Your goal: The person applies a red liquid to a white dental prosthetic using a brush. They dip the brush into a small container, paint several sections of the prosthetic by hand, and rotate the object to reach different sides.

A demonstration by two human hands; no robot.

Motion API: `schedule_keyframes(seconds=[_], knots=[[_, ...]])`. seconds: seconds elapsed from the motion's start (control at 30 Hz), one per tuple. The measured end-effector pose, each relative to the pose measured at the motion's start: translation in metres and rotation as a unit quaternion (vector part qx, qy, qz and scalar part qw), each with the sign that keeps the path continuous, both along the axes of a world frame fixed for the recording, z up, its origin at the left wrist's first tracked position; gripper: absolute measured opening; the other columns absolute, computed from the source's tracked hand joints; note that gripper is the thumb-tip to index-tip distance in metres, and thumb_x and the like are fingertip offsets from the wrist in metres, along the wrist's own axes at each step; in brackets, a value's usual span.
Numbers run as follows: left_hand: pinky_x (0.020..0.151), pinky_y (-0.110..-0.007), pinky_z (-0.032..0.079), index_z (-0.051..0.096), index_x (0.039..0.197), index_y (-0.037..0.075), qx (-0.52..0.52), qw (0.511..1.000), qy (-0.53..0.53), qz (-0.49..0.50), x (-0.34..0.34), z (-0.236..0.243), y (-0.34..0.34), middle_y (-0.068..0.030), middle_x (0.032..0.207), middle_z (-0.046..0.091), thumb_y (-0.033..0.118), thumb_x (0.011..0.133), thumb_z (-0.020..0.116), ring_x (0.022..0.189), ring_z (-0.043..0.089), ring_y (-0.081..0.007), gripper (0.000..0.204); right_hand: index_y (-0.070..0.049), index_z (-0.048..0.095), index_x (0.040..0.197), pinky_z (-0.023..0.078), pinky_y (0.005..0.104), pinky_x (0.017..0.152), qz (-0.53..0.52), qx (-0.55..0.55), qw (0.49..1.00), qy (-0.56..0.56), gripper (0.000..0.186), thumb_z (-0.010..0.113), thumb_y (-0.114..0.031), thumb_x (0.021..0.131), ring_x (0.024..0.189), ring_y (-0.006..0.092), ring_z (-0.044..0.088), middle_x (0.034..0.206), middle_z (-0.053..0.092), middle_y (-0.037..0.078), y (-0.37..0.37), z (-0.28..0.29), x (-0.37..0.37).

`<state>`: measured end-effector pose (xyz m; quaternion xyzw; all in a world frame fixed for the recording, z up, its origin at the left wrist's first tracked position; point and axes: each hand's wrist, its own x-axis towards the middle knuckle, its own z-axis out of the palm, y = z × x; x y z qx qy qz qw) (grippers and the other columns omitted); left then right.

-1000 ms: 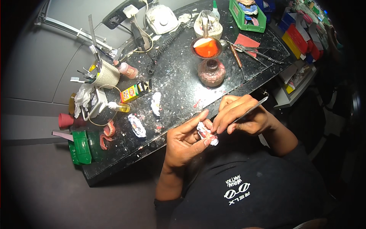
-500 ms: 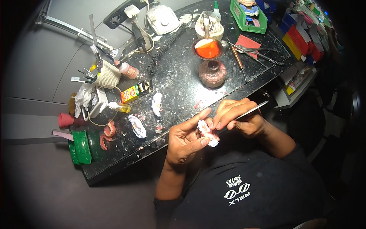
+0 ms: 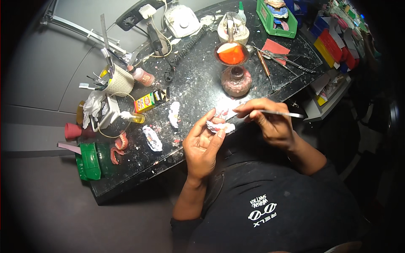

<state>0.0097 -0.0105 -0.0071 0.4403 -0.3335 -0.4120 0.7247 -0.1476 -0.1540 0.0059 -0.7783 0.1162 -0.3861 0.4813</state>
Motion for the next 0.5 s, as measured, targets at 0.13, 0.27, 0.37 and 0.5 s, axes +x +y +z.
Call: schedule_keyframes(seconds=[0.13, 0.27, 0.37, 0.5], knots=[[0.097, -0.03, 0.051, 0.043, 0.141, -0.013, 0.006, 1.0, -0.003, -0.004, 0.0001, 0.0011, 0.0012, -0.0168, 0.121, 0.059, -0.012, 0.092, 0.06, 0.11, 0.062, -0.0196, 0.051, -0.001, 0.066, 0.117, 0.058, 0.0358, 0.078, 0.052, -0.108, 0.993, -0.013, 0.026, 0.066, -0.001, 0.091, 0.092, 0.029, 0.073, 0.11, 0.073, 0.013, 0.0035, 0.003, 0.0042], [0.098, -0.03, 0.05, 0.042, 0.141, -0.014, 0.004, 1.0, -0.005, -0.002, 0.0002, 0.0025, 0.0021, -0.0164, 0.12, 0.06, -0.012, 0.092, 0.061, 0.11, 0.062, -0.0197, 0.053, -0.003, 0.068, 0.118, 0.057, 0.0351, 0.078, 0.055, -0.146, 0.988, -0.005, 0.035, 0.072, -0.002, 0.084, 0.094, 0.0279, 0.072, 0.107, 0.073, 0.013, 0.0041, 0.002, 0.0058], [0.099, -0.03, 0.05, 0.041, 0.142, -0.014, 0.006, 1.0, 0.006, 0.0, -0.0003, 0.0027, 0.0036, -0.0158, 0.119, 0.061, -0.011, 0.092, 0.062, 0.11, 0.062, -0.0198, 0.054, -0.002, 0.068, 0.117, 0.057, 0.0346, 0.077, 0.066, -0.201, 0.977, -0.015, 0.035, 0.075, -0.005, 0.082, 0.094, 0.027, 0.073, 0.105, 0.073, 0.012, 0.0004, 0.0048, 0.0039], [0.099, -0.031, 0.05, 0.039, 0.144, -0.014, -0.003, 1.0, 0.007, 0.004, 0.0003, 0.001, 0.0041, -0.0154, 0.119, 0.061, -0.011, 0.091, 0.062, 0.11, 0.063, -0.02, 0.057, 0.001, 0.07, 0.108, 0.059, 0.0375, 0.078, 0.054, -0.226, 0.973, -0.003, 0.031, 0.065, -0.026, 0.095, 0.091, 0.0289, 0.074, 0.1, 0.073, 0.017, 0.0007, 0.0044, 0.0041]])
